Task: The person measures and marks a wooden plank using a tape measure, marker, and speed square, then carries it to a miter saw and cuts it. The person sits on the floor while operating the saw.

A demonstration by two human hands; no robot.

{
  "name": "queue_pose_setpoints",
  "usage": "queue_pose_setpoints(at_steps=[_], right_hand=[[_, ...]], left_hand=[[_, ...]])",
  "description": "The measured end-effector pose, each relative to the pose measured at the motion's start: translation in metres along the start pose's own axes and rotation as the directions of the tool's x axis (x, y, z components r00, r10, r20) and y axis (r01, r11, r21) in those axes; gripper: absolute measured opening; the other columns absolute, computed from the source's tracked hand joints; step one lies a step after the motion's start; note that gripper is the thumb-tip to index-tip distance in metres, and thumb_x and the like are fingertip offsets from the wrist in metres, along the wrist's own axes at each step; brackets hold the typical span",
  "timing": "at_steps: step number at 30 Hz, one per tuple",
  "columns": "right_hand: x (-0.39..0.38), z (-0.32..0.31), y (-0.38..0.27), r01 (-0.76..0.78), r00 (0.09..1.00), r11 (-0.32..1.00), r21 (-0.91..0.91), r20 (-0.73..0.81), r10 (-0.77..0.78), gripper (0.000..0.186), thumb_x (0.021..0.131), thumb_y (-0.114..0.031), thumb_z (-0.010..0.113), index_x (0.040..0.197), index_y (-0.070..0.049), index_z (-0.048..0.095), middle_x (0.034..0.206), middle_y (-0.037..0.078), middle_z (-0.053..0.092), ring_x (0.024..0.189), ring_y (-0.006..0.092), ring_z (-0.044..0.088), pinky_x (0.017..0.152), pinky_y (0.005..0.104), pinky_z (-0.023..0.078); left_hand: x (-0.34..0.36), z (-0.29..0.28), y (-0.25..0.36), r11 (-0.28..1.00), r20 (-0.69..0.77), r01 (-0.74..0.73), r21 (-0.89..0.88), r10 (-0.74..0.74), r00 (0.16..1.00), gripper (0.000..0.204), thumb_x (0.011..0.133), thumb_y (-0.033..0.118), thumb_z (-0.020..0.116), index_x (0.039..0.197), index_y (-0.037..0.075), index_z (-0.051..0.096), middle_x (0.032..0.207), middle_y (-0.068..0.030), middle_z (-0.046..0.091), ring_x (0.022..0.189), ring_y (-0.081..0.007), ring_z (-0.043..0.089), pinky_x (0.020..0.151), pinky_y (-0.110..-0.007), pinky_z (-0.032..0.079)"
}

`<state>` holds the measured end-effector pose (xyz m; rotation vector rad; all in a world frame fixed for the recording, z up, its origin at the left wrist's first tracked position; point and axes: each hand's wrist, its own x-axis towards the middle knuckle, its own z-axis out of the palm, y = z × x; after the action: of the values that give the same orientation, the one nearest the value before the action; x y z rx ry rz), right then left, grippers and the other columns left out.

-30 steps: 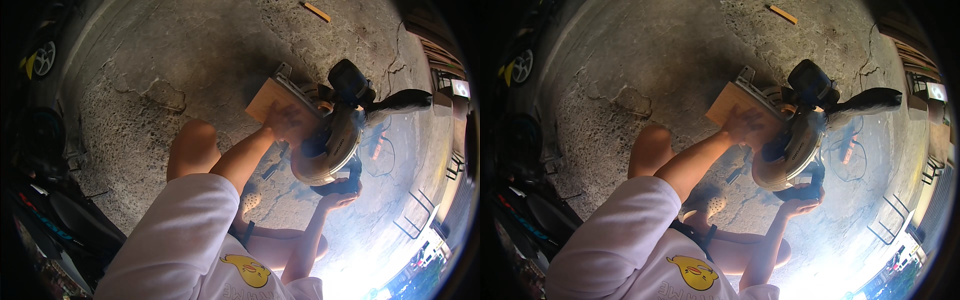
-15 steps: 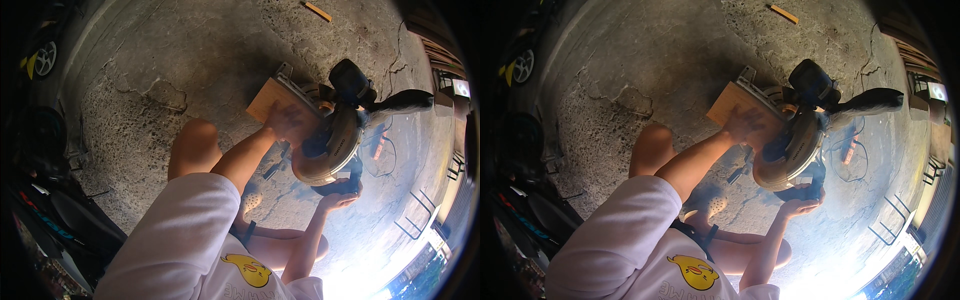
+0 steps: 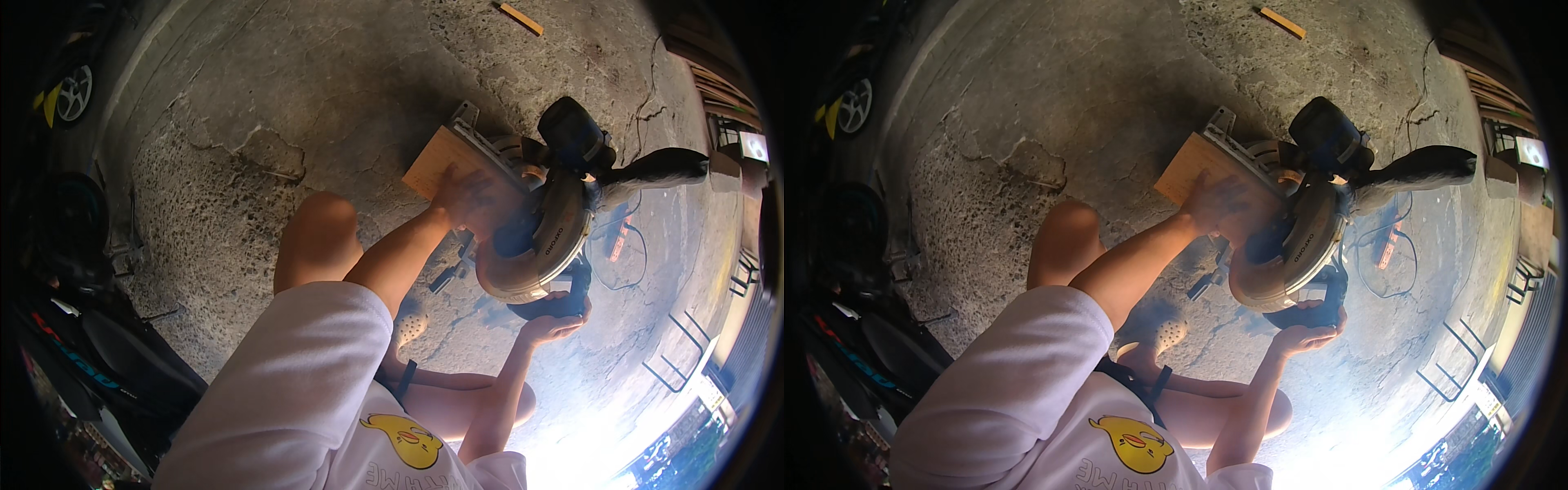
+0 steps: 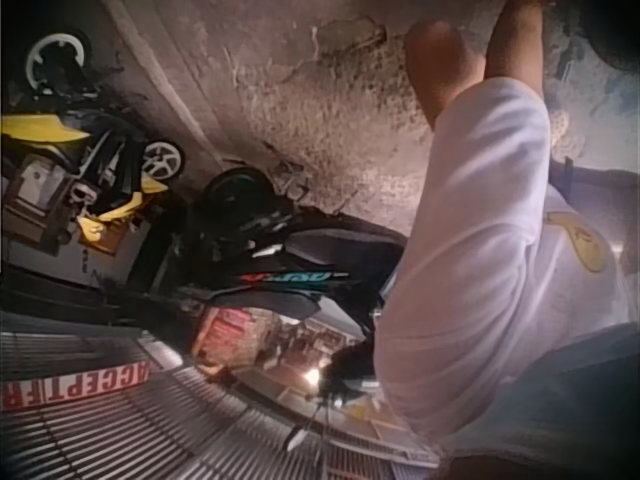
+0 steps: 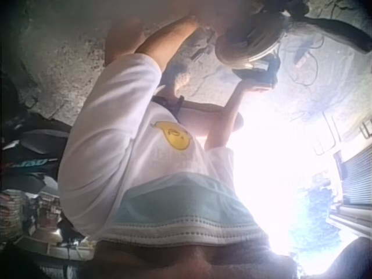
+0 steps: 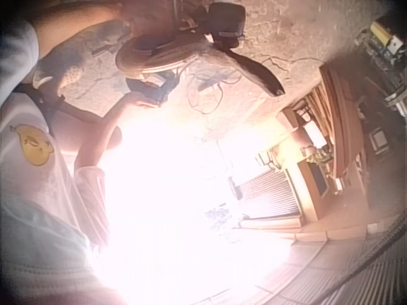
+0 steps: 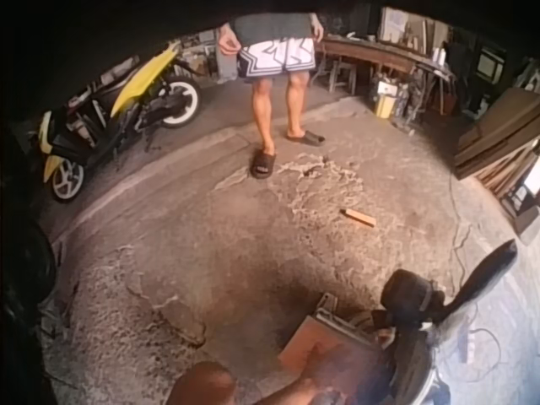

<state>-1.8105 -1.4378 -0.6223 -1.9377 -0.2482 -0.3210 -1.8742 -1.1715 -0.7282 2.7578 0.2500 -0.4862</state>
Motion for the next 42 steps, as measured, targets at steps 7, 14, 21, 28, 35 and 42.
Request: queue_pose_setpoints(at_steps=[7,14,21,28,35,42], right_hand=[[-0.004,0.002,-0.003,-0.044,0.999,0.999,0.022,-0.029,0.044,0.062,0.112,-0.053,0.018,0.125,-0.002,0.051,0.08,0.01,0.059,0.065,0.0145,0.058,0.052,0.0244,0.048],[-0.007,-0.004,0.009,-0.073,0.996,0.991,0.116,-0.046,0.079,0.064,0.11,-0.058,0.023,0.134,-0.003,0.046,0.08,0.012,0.061,0.069,0.0183,0.059,0.062,0.0285,0.049],[-0.007,-0.004,0.009,-0.041,0.999,0.99,0.137,0.023,0.038,0.057,0.112,-0.053,0.023,0.137,-0.006,0.045,0.078,0.011,0.06,0.067,0.0172,0.058,0.065,0.0294,0.048],[-0.01,-0.005,0.008,-0.082,0.997,0.985,0.149,-0.001,0.083,0.057,0.112,-0.055,0.023,0.138,-0.008,0.044,0.08,0.011,0.061,0.068,0.0163,0.058,0.065,0.0288,0.048],[-0.01,0.001,0.004,-0.055,0.998,0.991,0.124,0.021,0.053,0.058,0.112,-0.055,0.022,0.136,-0.007,0.046,0.085,0.011,0.062,0.069,0.0168,0.058,0.066,0.0292,0.05],[-0.009,0.004,0.006,-0.034,0.998,0.996,0.077,-0.056,0.039,0.056,0.112,-0.052,0.02,0.131,-0.007,0.049,0.082,0.011,0.063,0.068,0.0168,0.059,0.064,0.0285,0.05]], left_hand=[[-0.005,-0.01,0.0,1.0,-0.019,-0.018,0.015,0.019,1.0,0.082,0.071,0.044,0.087,0.145,0.042,0.053,0.164,0.0073,0.036,0.155,-0.0166,0.025,0.118,-0.066,0.027],[-0.003,-0.001,0.002,0.991,-0.266,-0.074,-0.112,0.042,0.963,0.084,0.064,0.044,0.086,0.142,0.031,0.057,0.154,-0.0002,0.049,0.15,-0.0237,0.035,0.101,-0.068,0.035],[0.001,0.018,-0.005,0.991,-0.262,-0.111,0.074,0.126,0.957,0.09,0.057,0.046,0.09,0.14,0.029,0.06,0.154,-0.0009,0.049,0.147,-0.0257,0.038,0.099,-0.069,0.034],[0.004,0.015,-0.002,0.982,-0.284,-0.134,-0.134,0.092,0.954,0.084,0.058,0.04,0.089,0.137,0.028,0.062,0.149,-0.0019,0.052,0.145,-0.0276,0.039,0.101,-0.062,0.036],[0.004,0.021,-0.009,0.993,-0.248,-0.09,-0.07,0.07,0.966,0.084,0.061,0.039,0.089,0.139,0.031,0.06,0.154,0.0001,0.046,0.148,-0.0248,0.033,0.102,-0.063,0.035],[0.0,0.009,-0.005,0.998,-0.131,-0.066,0.023,0.068,0.989,0.087,0.063,0.04,0.09,0.143,0.035,0.057,0.16,0.0011,0.04,0.15,-0.0237,0.031,0.104,-0.065,0.035]])
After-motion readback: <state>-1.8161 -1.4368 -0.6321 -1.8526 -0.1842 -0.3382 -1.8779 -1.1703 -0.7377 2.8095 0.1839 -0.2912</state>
